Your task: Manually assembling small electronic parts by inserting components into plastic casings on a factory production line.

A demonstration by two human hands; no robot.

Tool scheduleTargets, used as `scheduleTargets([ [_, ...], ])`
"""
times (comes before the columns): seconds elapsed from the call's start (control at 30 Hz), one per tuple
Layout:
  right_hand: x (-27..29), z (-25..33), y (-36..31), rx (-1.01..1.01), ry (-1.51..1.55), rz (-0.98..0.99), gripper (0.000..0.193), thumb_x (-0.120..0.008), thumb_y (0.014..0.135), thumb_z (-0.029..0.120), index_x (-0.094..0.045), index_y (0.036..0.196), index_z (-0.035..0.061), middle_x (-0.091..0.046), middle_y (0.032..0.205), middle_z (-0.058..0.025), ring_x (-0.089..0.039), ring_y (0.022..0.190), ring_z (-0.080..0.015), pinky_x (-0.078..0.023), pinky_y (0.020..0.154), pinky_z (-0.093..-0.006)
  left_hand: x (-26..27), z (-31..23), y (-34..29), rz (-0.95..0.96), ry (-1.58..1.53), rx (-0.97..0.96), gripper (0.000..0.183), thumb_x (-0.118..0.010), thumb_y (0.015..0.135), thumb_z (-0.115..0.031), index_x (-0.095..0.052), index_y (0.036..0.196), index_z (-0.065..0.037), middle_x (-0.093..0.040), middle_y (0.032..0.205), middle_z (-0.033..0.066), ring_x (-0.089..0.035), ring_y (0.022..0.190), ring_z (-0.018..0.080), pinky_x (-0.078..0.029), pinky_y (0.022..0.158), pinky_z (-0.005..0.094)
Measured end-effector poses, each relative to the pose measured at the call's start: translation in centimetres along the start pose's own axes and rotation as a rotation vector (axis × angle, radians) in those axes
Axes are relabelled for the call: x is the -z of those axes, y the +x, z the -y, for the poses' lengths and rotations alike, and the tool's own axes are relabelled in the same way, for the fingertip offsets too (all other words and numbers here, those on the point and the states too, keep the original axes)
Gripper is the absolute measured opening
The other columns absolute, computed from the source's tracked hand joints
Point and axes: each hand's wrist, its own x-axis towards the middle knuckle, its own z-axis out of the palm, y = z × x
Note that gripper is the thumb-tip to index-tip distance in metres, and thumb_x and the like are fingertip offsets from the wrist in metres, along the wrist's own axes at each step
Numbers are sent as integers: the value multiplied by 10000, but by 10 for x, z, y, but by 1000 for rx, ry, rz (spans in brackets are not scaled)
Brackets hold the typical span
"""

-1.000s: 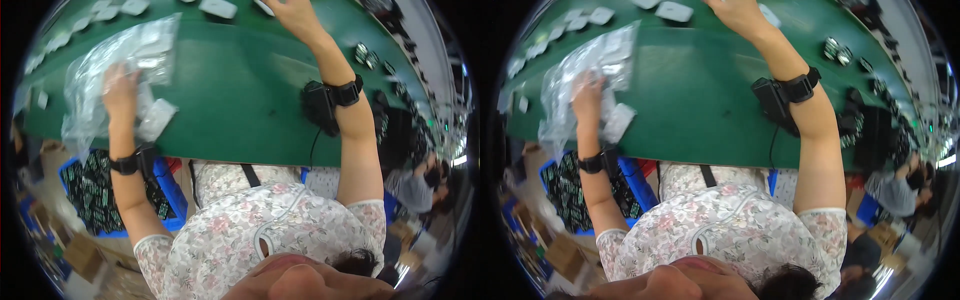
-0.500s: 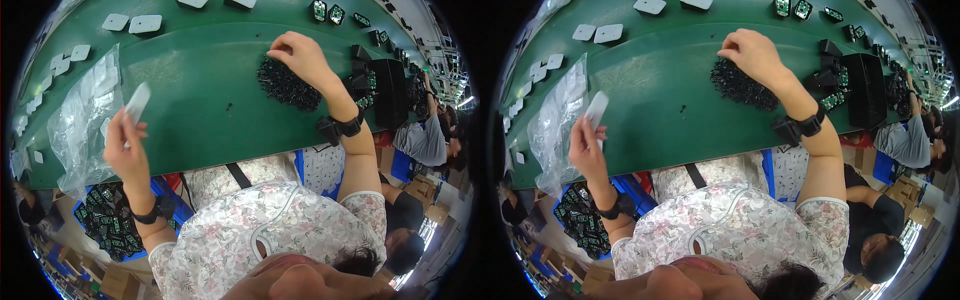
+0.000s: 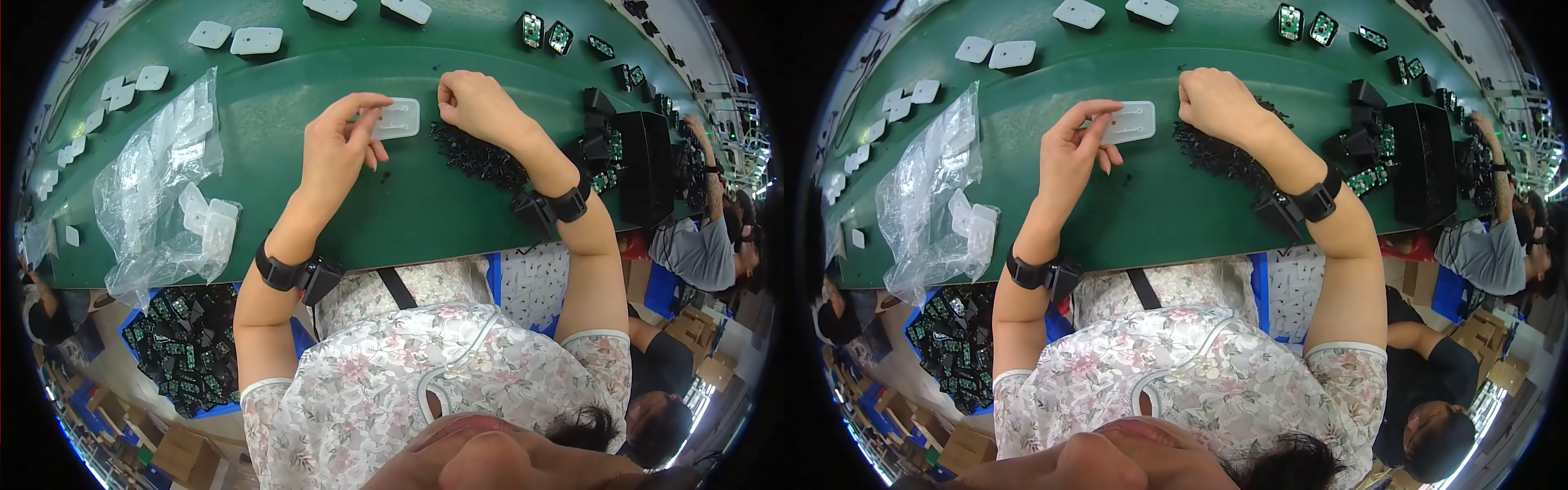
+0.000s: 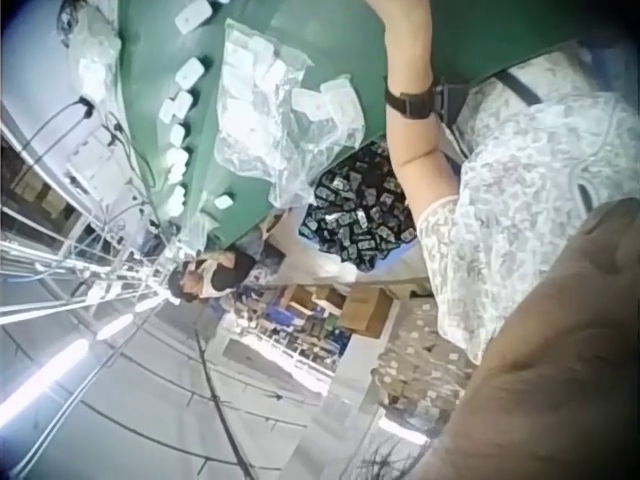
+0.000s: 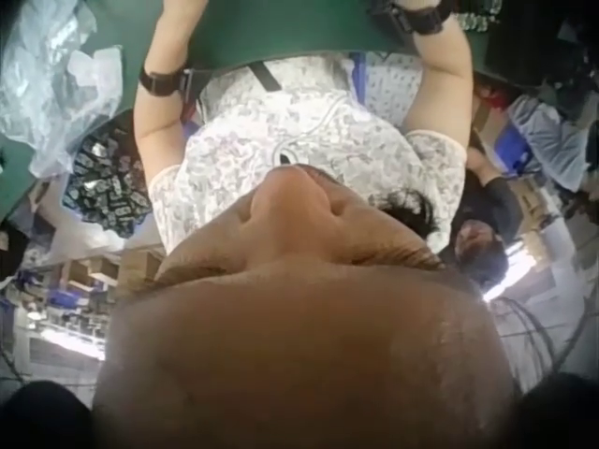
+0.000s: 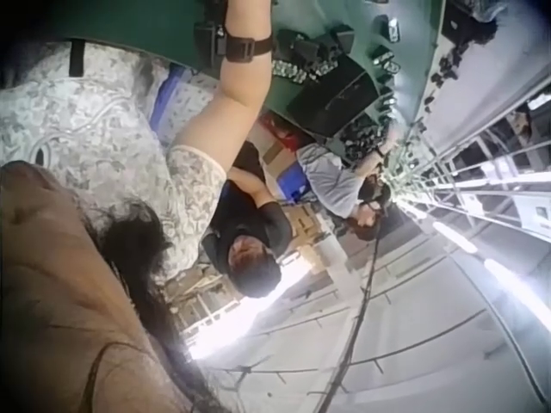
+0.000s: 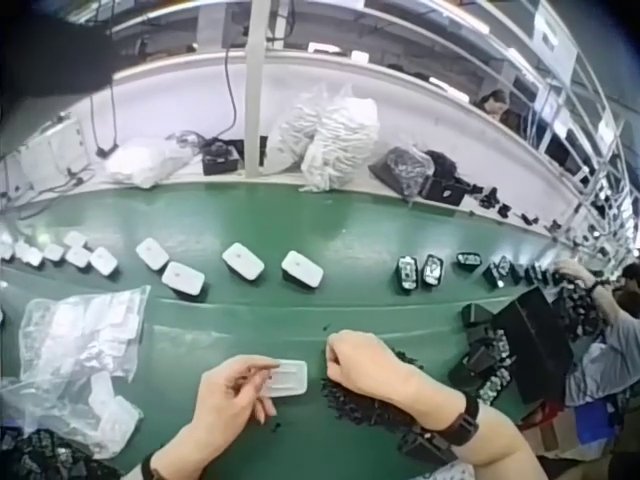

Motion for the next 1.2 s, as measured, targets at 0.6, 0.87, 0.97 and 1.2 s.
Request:
scheduleTargets([
  [0.6,-14,82,-24,-165,1199,-314,103,-649,858,72,-610,939,22,-558,805,16,-497,674,-43,-382,595,-179,-3,-1,-14,-128,442,-419,134,-633,796,32,-633,914,-30,-602,813,88,-633,665,249,-521,551,324],
  [0.87,-6,83,-31,45,689,-459,84,-672,804,3,-612,859,23,-533,802,-3,-459,626,-43,-364,536,-191,1,-8,-17,-66,-1,-42,237,-587,847,49,-600,1070,-31,-636,893,94,-665,731,173,-542,612,276],
  [0.97,-8,84,-31,15,685,-476,88,-673,794,-11,-602,837,19,-530,797,-5,-450,618,-46,-363,536,-189,3,-3,-16,-45,-230,48,231,-539,894,42,-560,1123,19,-642,935,107,-662,797,155,-544,698,258],
  [1.2,-15,90,-30,-146,765,-471,72,-659,810,-5,-591,810,20,-526,772,23,-427,620,-23,-344,531,-178,3,-6,-19,2,-366,89,122,-546,914,2,-558,1022,57,-636,940,98,-659,835,158,-534,758,251],
])
